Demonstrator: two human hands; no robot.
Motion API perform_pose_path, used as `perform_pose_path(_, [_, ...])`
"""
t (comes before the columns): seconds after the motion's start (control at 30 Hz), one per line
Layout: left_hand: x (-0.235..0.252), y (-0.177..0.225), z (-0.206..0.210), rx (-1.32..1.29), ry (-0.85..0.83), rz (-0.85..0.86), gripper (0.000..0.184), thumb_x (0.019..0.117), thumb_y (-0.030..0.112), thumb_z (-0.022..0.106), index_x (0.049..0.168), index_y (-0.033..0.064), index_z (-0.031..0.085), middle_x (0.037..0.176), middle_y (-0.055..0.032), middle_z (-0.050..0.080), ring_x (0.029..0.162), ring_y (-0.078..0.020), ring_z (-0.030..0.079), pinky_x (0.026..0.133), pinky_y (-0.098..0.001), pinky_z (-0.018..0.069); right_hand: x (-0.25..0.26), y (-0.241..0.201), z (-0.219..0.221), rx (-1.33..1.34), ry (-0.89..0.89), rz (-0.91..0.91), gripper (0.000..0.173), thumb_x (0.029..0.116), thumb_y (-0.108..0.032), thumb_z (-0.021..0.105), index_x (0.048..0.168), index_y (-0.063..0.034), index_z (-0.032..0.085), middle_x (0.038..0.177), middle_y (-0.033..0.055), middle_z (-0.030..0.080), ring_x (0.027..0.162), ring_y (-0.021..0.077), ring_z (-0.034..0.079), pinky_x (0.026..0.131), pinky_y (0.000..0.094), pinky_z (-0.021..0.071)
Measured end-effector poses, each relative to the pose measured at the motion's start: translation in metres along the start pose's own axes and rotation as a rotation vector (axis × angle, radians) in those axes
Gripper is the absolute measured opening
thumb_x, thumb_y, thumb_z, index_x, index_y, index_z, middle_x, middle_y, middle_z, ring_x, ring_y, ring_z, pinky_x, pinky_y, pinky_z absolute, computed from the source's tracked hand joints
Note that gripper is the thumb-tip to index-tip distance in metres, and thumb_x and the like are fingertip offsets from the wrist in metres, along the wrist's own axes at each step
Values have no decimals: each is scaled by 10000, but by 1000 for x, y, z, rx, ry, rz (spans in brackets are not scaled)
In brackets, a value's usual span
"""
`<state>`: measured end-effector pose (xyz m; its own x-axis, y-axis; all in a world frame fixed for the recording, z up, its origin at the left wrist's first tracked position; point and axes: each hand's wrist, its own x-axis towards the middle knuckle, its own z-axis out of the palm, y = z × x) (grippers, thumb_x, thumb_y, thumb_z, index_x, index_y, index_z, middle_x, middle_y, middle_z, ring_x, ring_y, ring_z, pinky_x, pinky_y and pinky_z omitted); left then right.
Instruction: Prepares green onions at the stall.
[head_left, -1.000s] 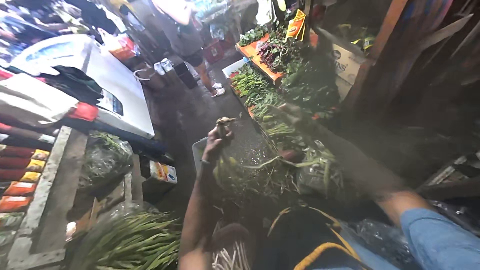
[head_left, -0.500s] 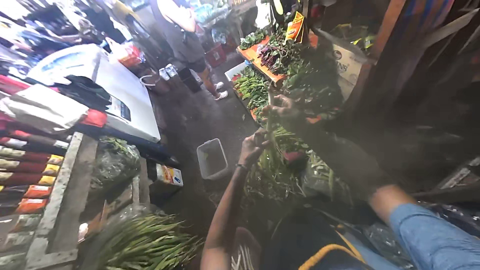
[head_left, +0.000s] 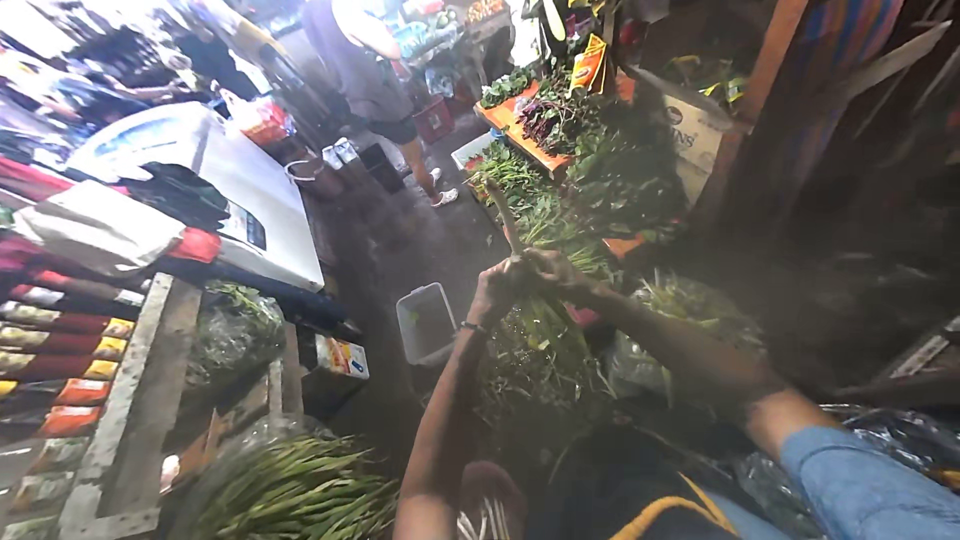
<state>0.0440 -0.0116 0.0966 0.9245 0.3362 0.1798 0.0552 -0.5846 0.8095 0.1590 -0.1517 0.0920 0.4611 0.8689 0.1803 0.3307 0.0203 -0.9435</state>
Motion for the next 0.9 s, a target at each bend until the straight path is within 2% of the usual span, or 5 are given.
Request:
perform_pose_path(0.23, [1,-1,-1,15,-110,-25,211,893,71,763,1084,0,708,926,-85,716,832,-122,671,828,-352,561,-9,11,-16,-163,-26,-114,255,938,48,620,1170,18,723,1036,153,651,941,197,621,869,340,528])
perform_pose_path(0.47, [-14,-38,-1,-42,-228,50,270,849,118,692,1067,-40,678,936,-60,688,868,-50,634,854,-269,531,-4,15,-54,-722,162,-266,210,981,-123,629,1135,-77,764,1059,214,695,858,387,702,723,589,572])
perform_pose_path(0.57, [-27,-53,6,-119,-213,48,298,829,111,705,1081,-45,686,961,-39,705,887,-13,641,866,-228,532,9,-30,-106,-738,323,-20,344,1080,-219,489,1315,-53,676,1298,270,631,1140,443,640,961,617,490])
perform_pose_path(0.73, [-42,-72,12,-131,-138,-53,313,839,126,687,1105,-38,672,960,-50,735,873,-50,682,863,-272,560,8,-48,-185,-334,932,-201,338,1081,-214,456,1218,22,656,1123,119,691,981,129,654,915,323,531])
perform_pose_path(0.9, [-41,-78,9,-480,18,-168,477,808,97,685,1261,-14,586,945,-10,696,748,-51,650,660,-228,557,-12,-43,-162,115,579,-109,276,992,-25,482,1262,-1,530,999,18,653,700,60,607,655,255,555])
